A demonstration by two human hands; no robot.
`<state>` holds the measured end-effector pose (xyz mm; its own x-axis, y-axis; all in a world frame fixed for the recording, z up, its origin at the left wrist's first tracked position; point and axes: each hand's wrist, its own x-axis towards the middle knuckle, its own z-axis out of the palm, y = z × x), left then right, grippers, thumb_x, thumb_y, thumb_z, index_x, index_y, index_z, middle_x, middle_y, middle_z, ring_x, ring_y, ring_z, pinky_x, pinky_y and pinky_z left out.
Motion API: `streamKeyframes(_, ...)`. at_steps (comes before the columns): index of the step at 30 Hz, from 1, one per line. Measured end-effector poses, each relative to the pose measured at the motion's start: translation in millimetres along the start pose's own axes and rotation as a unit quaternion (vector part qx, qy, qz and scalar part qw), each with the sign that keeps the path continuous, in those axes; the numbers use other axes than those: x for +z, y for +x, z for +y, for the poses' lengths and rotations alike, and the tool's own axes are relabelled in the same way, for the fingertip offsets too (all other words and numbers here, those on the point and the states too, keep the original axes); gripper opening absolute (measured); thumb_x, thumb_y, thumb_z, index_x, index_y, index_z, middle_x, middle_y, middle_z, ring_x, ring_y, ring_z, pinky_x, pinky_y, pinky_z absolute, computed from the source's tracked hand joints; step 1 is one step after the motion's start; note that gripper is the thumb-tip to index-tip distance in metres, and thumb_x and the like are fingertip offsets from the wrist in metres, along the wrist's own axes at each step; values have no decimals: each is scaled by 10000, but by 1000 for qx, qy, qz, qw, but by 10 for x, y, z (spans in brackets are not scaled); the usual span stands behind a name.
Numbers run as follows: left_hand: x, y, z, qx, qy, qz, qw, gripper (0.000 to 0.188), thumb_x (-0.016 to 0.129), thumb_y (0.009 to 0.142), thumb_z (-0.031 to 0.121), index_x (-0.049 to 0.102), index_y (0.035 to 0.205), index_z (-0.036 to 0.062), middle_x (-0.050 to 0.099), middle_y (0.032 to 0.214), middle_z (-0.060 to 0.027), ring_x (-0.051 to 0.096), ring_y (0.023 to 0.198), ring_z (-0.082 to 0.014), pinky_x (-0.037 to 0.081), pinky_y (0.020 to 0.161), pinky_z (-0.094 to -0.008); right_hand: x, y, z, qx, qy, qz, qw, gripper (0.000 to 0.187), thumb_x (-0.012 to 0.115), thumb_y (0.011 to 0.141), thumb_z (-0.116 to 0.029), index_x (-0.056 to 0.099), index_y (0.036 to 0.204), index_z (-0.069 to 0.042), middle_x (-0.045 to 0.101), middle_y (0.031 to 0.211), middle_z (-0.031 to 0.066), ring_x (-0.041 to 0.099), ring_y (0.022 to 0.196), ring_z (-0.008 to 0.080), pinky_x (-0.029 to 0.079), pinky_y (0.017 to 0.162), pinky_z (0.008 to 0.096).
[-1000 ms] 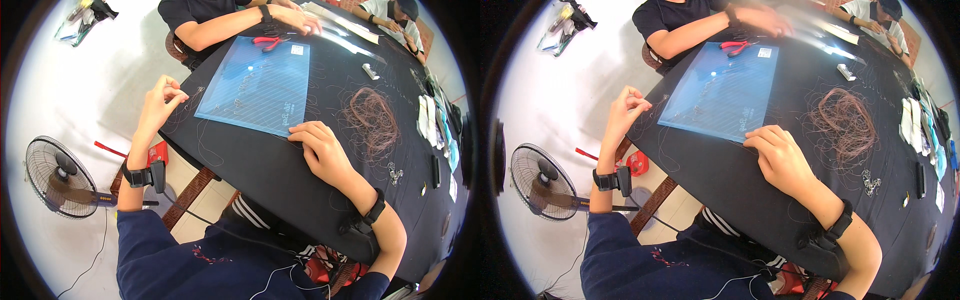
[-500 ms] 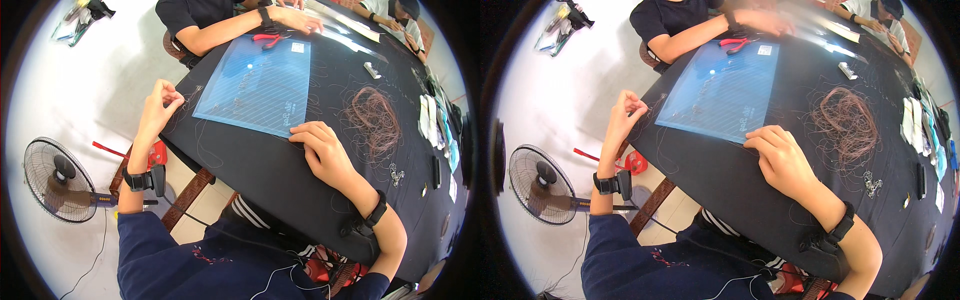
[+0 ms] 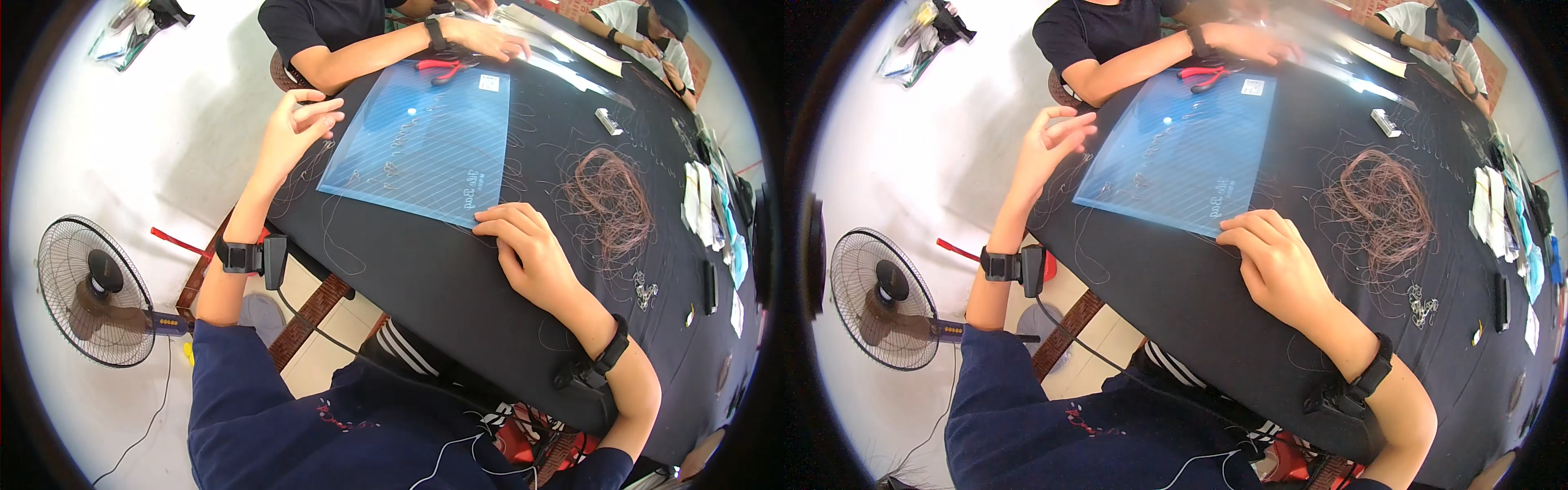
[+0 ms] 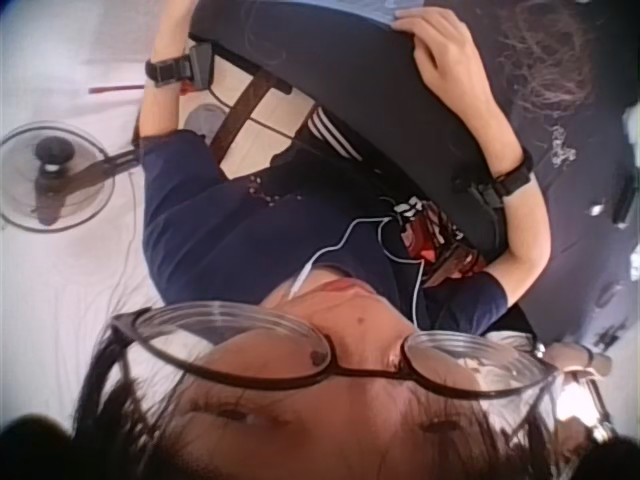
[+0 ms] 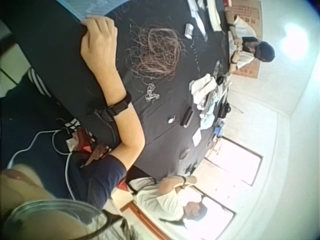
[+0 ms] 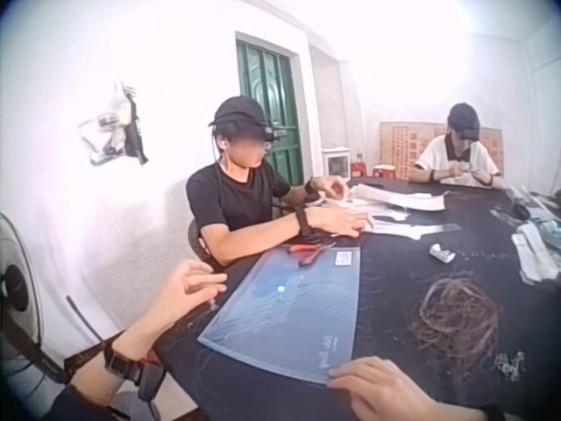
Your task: The recorder is assembling small fishing tackle components including a hook and weight using thin line.
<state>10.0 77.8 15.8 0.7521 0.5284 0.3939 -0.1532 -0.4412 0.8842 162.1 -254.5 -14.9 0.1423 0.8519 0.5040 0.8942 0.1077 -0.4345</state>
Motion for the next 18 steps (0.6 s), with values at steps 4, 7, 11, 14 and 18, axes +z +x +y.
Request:
streamKeyframes(4,-70,-105,87,-21,120,-52,991,335,620,907,88,511,1221,46,615,1211,-92,659,955,-180,508,723,-252,10,-12,25,-1,-1,5,1000,235,581,766,76,631,972,-28,635,1102,83,566,1047,281,436,901,398)
streamKeyframes(7,-189,-283,122,22,349,-43,936,129,686,827,117,656,943,70,599,1101,-46,605,946,-191,490,731,-290,-3,-13,17,-3,0,6,1000,232,580,767,76,630,968,-28,635,1101,82,565,1047,280,436,902,396)
streamKeyframes(11,-221,-538,170,22,529,-33,848,85,733,748,161,691,750,87,582,969,-46,558,1012,-238,473,826,-359,-6,3,14,0,-5,2,1000,230,579,767,75,630,966,-28,634,1102,81,564,1048,280,436,902,394)
streamKeyframes(14,-257,-566,156,-30,553,-21,833,86,731,754,169,697,764,90,587,969,-38,573,997,-230,475,830,-360,-4,2,18,0,-5,1,1000,230,578,767,73,630,966,-28,633,1105,80,563,1050,281,437,899,393)
streamKeyframes(18,-340,-559,31,-55,544,4,838,98,720,773,185,699,799,93,588,964,-41,599,933,-218,485,793,-356,9,-5,18,0,-7,1,1000,230,576,770,72,630,969,-30,633,1107,79,564,1048,281,438,900,395)
